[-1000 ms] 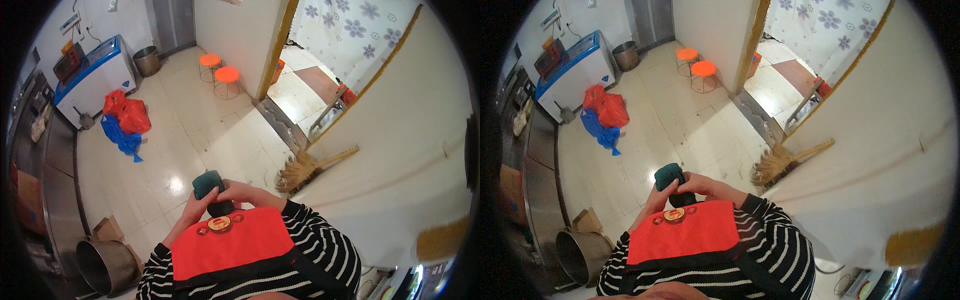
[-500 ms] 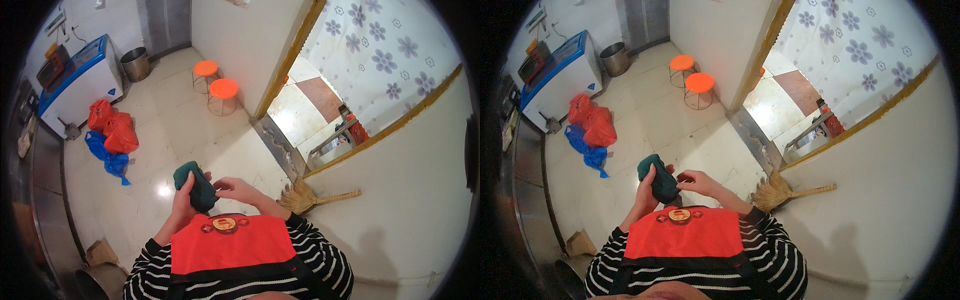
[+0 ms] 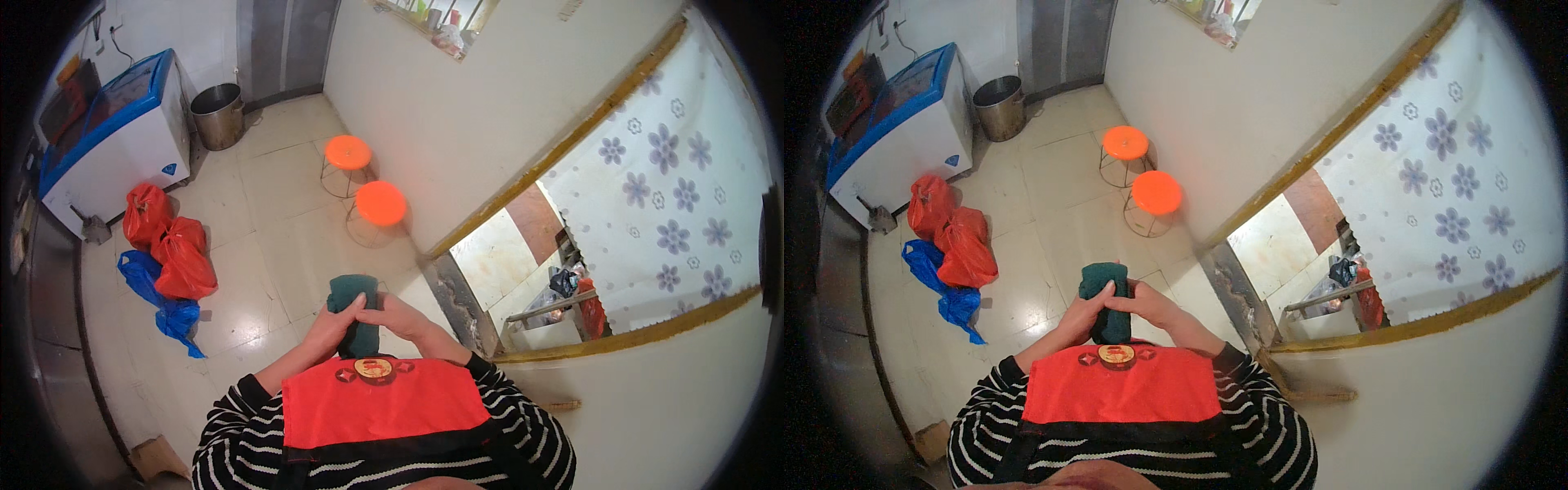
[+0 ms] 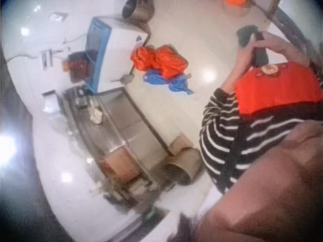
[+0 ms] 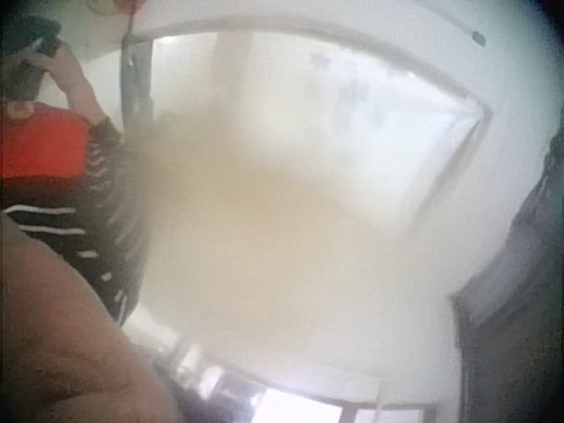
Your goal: The person wipes the glass lid and interior of a refrigerated food display case using a green cloth, then moves to a wooden table and wipes its surface. The person handles the cloth with both hands and moves between the display case and the table.
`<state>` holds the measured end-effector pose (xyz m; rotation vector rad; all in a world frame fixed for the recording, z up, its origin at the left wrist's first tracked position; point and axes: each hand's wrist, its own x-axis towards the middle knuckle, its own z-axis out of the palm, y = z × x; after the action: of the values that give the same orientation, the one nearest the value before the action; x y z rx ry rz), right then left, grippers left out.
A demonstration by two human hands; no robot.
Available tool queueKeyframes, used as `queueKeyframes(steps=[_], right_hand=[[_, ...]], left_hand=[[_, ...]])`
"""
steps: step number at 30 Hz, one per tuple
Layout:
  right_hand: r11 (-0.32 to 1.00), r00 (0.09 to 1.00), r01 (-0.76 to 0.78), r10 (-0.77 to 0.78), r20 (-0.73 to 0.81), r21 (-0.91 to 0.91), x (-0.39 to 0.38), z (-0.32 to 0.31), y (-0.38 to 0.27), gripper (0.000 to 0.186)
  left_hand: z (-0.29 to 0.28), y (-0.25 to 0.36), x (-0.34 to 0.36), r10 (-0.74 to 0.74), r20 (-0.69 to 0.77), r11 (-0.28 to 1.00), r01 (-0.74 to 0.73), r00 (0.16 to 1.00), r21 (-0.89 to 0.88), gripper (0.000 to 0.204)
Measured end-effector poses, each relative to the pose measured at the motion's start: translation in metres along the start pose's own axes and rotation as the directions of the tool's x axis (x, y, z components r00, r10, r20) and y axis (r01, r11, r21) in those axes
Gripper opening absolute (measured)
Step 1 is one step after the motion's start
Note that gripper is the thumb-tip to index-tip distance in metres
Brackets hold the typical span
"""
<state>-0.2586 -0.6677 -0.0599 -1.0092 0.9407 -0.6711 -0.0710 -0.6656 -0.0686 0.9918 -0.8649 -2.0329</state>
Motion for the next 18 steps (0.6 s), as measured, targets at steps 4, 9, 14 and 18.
queueKeyframes(steps=[4, 9, 14, 18], right_hand=[[0.998, 0.999, -0.028, 0.026, -0.022, -0.059, 0.068, -0.043, -0.019, 0.052], [0.984, 0.982, 0.126, -0.106, -0.154, 0.126, 0.168, -0.12, -0.061, 0.043], [0.894, 0.937, 0.259, -0.14, -0.32, 0.367, 0.27, -0.192, -0.145, 0.042], [0.941, 0.973, 0.121, -0.049, -0.227, 0.316, 0.343, -0.222, -0.205, 0.044]], left_hand=[[-0.026, 0.038, 0.076, -0.045, 0.057, 0.999, 0.043, 0.997, 0.03, 0.057], [-0.048, 0.096, 0.193, 0.19, 0.103, 0.975, -0.199, 0.976, 0.095, 0.078], [-0.068, 0.183, 0.3, -0.021, 0.241, 0.983, -0.023, 0.97, 0.181, 0.062], [-0.07, 0.221, 0.381, 0.034, 0.196, 0.999, -0.04, 0.98, 0.026, 0.051]])
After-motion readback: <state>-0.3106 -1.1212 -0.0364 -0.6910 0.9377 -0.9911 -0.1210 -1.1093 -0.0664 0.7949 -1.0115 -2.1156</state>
